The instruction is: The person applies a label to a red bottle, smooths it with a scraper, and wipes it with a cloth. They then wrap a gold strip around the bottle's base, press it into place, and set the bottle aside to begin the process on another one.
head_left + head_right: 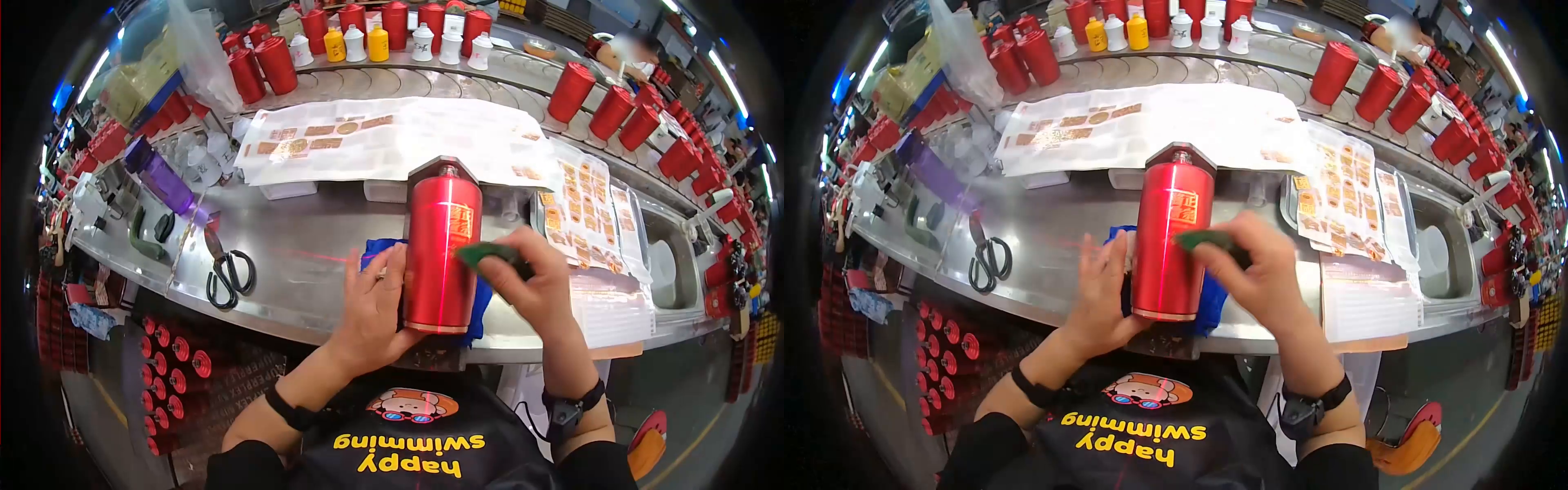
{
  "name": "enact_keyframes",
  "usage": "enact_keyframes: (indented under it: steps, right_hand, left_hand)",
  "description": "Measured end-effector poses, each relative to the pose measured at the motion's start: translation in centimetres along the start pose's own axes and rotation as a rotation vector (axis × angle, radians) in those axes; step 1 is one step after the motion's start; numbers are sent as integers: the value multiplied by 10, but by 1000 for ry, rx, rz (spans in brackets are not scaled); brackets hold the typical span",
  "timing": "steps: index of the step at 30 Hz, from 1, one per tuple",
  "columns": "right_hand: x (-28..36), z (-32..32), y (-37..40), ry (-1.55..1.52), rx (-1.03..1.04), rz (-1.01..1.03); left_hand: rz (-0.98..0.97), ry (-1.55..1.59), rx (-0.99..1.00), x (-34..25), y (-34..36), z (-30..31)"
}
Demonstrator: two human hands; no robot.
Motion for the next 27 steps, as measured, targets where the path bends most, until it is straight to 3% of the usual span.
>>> enact_keyframes:
  steps: [2,4,6,7,8,10,13,14,17,20,22,25,27]
  right_hand:
    - [-15,11,6,-194,-116,-88]
    - [-17,7,12,-131,-136,-49]
    - [21,0,17,142,-189,275]
    - [39,-11,25,350,-125,463]
    - [48,-21,32,345,11,523]
    - [47,-34,39,24,281,419]
    - [40,-16,33,91,67,365]
    - [39,-7,32,262,-83,444]
    - [51,-30,43,110,222,477]
    - [44,-27,40,27,215,393]
    - [40,-9,31,363,-55,477]
    - [45,-31,38,-64,282,301]
    - [24,-20,26,-4,160,149]
  left_hand:
    - [-54,-95,-32,-19,-7,23]
    - [-95,-96,-69,-24,-8,26]
    - [-65,-76,-52,-16,-2,11]
    - [-28,-46,-65,-9,2,8]
    - [8,-14,-76,-1,8,5]
    - [47,34,-85,8,13,1]
    - [19,15,-80,4,8,4]
    - [-11,-23,-67,-4,5,10]
    - [-67,-62,-70,-7,-1,16]
    - [7,11,-81,3,8,5]
    - [48,37,-83,9,13,-1]
    - [29,-22,-73,6,12,2]
    - [-32,-98,-60,-2,6,10]
Point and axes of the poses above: each hand's wrist, its own y-axis away from the middle knuckle, its own z-axis out of the back of the hand, x = y × z, the point moved 10 cm from there along -y, towards the middle knuckle, and after that the axes turned 2 degrees about -x, right-handed, at the moved point
